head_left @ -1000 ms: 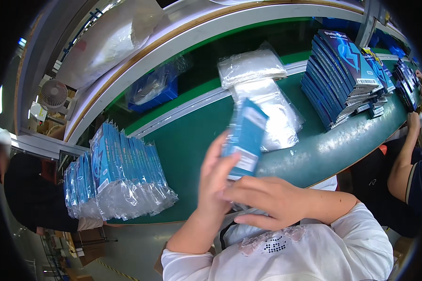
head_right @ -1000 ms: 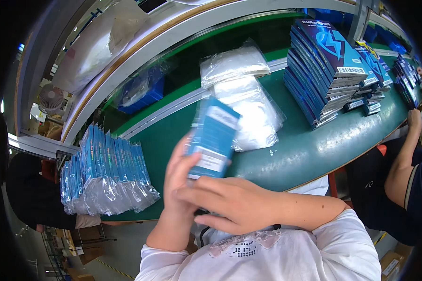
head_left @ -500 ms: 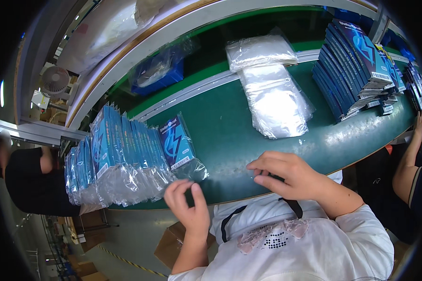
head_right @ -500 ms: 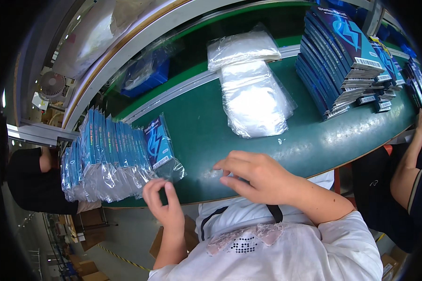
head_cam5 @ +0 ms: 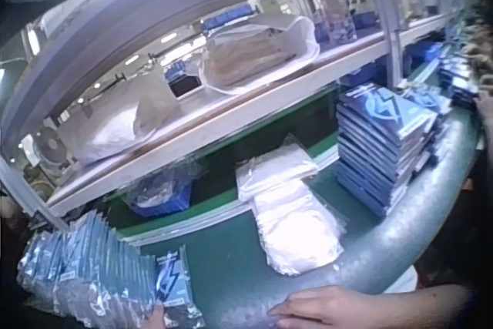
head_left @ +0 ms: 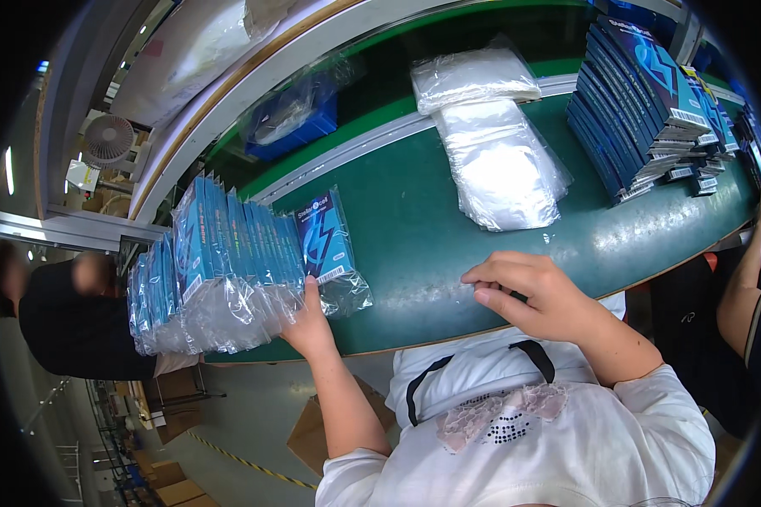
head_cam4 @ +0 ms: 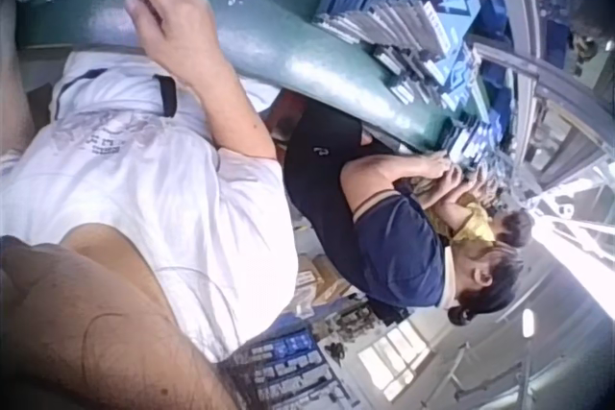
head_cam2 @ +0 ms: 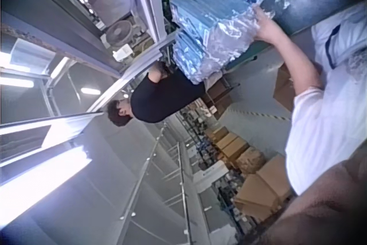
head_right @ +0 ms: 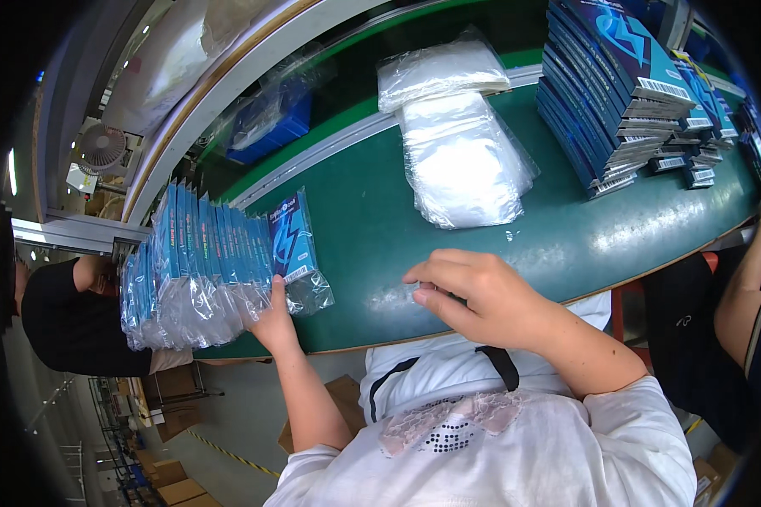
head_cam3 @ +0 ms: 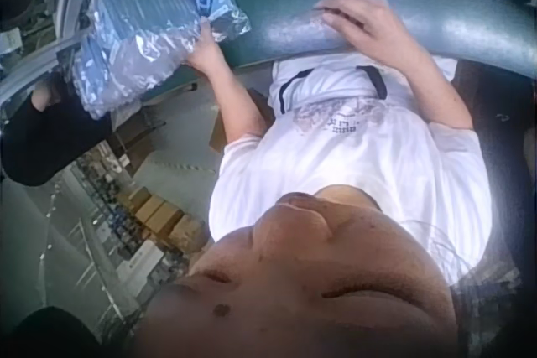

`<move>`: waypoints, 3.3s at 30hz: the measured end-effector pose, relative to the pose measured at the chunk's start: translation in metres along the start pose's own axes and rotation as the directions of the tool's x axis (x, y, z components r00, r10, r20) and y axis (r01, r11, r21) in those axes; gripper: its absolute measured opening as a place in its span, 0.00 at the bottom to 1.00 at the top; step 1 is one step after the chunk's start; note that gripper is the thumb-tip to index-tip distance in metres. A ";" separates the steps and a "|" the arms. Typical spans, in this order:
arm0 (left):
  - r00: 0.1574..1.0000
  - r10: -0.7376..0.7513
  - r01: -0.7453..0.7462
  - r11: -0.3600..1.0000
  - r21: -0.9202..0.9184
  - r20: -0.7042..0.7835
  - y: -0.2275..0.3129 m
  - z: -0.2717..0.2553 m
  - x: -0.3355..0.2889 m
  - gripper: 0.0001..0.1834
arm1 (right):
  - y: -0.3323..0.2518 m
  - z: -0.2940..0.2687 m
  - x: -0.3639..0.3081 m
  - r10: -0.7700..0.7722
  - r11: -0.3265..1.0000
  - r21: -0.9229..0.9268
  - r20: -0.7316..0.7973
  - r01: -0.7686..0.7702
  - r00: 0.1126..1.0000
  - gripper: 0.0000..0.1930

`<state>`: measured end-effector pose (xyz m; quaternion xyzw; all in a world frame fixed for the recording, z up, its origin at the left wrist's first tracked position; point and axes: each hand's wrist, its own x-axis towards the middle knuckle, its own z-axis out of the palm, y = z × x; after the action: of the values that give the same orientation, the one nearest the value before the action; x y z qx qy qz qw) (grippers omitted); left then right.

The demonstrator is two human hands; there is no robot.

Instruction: The person places small blue boxes into clear plastic bags on a green assembly table. They seal the bags and stack them in a pile. The person repeats this process for multiple items throughout the video.

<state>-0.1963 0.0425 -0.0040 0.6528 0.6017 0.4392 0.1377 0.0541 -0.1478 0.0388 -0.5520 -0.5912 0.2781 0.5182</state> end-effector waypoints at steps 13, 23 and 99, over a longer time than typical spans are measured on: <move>0.998 0.061 -0.057 0.981 -0.186 0.013 -0.009 -0.006 0.002 0.30 | 0.009 -0.008 -0.003 0.044 0.999 -0.008 -0.005 -0.044 0.999 0.08; 0.998 0.062 -0.062 0.998 0.001 -0.008 -0.028 -0.002 0.012 0.42 | 0.013 -0.004 -0.002 0.054 0.999 0.003 0.016 -0.054 0.998 0.08; 0.928 0.180 0.316 0.089 -0.945 0.327 0.030 -0.089 0.076 0.51 | -0.053 0.213 0.180 -0.266 0.921 0.139 -0.459 0.364 0.848 0.48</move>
<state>-0.2505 0.0727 0.0998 0.4258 0.1399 0.5922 0.6696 -0.1352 0.0607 0.0754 -0.4334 -0.5101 0.1235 0.7326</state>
